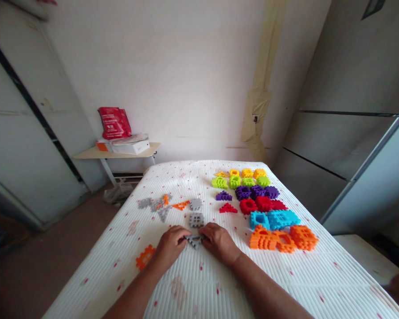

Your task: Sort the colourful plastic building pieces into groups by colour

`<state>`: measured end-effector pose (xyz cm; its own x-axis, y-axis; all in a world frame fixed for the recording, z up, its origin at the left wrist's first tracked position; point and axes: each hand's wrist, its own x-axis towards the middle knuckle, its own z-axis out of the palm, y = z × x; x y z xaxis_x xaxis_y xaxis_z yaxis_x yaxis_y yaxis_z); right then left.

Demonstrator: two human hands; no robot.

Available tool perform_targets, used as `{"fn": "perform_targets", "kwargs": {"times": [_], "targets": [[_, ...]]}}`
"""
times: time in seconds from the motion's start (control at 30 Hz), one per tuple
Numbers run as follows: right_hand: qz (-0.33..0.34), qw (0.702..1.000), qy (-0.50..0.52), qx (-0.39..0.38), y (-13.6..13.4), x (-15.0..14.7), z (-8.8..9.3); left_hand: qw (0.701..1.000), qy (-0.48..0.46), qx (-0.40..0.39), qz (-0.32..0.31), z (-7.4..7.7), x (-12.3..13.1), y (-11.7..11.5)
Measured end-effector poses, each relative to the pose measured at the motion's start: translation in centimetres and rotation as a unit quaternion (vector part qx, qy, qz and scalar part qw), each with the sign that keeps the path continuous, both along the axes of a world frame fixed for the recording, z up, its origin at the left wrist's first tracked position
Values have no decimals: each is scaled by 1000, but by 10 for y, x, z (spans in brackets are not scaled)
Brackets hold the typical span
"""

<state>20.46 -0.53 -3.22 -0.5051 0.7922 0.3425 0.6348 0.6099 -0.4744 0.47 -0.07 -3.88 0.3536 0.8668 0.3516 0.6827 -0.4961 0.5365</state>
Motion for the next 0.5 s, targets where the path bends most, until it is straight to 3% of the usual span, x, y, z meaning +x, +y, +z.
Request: {"fn": "perform_targets", "kwargs": {"times": [0.33, 0.5], "targets": [[-5, 1000, -1, 0, 0, 1, -5, 1000, 15, -13, 12, 2, 2, -2], [-5, 1000, 5, -9, -2, 3, 0, 999, 31, 3, 13, 15, -7, -10]]}}
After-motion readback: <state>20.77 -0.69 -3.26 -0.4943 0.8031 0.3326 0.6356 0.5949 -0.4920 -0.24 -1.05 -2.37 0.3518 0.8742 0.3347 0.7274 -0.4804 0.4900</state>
